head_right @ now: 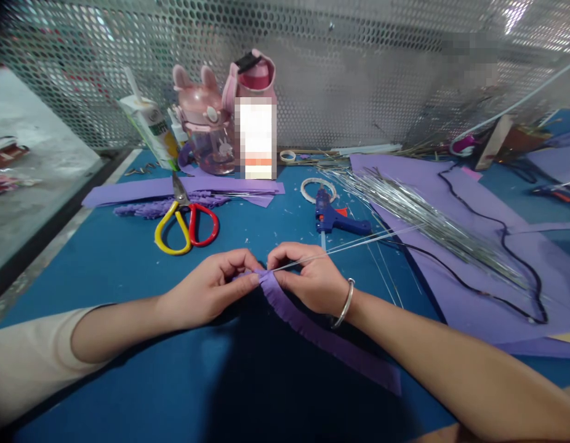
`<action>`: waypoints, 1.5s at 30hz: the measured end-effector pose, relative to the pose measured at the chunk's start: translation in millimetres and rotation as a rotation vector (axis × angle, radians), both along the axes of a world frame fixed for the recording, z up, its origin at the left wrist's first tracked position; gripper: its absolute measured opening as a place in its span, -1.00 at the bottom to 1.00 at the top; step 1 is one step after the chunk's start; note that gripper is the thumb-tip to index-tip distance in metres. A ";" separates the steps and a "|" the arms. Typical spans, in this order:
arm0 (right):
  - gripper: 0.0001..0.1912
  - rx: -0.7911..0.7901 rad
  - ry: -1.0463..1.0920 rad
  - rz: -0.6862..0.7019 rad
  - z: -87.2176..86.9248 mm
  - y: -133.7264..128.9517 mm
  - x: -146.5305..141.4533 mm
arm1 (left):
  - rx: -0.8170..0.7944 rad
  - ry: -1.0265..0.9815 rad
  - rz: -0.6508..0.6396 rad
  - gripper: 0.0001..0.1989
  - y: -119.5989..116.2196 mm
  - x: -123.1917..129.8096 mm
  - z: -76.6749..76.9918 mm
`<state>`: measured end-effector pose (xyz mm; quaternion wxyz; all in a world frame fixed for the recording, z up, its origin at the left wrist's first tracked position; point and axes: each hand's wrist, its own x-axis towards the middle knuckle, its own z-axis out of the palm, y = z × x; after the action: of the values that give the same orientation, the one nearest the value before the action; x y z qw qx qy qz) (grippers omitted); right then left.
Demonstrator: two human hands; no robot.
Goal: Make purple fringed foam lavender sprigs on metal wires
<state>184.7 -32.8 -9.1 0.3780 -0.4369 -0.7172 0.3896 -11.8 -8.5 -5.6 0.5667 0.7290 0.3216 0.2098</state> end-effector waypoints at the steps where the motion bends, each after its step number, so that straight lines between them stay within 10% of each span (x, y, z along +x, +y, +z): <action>1: -0.89 -0.024 0.018 0.020 -0.1 1.5 1.6 | 0.061 -0.011 -0.003 -0.82 1.0 -0.8 0.0; 5: -0.60 -0.197 0.155 0.083 3.1 9.7 11.2 | 0.341 -0.113 -0.061 -0.84 3.7 -6.4 2.1; 9: -0.74 -0.555 0.112 0.280 19.1 13.3 23.0 | 0.508 -0.200 -0.125 -0.83 1.3 -12.8 5.1; 14: -0.78 -1.076 -0.165 0.698 44.4 19.4 50.5 | 0.510 0.097 0.127 -0.80 3.9 -8.5 1.9; 20: -0.87 -0.097 -0.101 -0.277 36.6 49.3 96.7 | 0.634 0.375 0.277 -0.74 19.0 -4.3 -9.4; 23: -0.89 0.213 -0.256 -0.537 27.7 58.8 108.4 | 0.712 0.351 0.267 -0.72 23.1 -6.1 -11.2; 28: -0.85 0.351 -0.578 -0.458 24.6 60.0 112.2 | 0.989 0.188 0.180 -0.68 13.5 -6.0 -8.0; 32: -0.59 0.307 -0.885 -0.245 21.0 61.4 113.1 | 0.954 0.177 -0.375 -0.65 -8.2 -1.9 -8.9; 36: -0.40 0.217 -0.941 -0.196 13.4 64.1 117.8 | 0.797 0.079 -0.602 -0.69 -19.6 0.2 -6.6; 40: -0.32 0.150 -0.952 -0.172 6.4 65.8 119.4 | 0.762 -0.092 -0.575 -0.74 -17.6 -2.0 -1.1; 45: -0.34 0.240 -0.930 -0.243 1.2 67.6 116.4 | 0.862 0.012 -0.132 -0.74 -2.7 -3.9 -4.5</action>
<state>301.1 34.8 -7.9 0.1083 -0.5983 -0.7936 0.0209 -15.7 -11.2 -10.1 0.2207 0.9191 0.1608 0.2840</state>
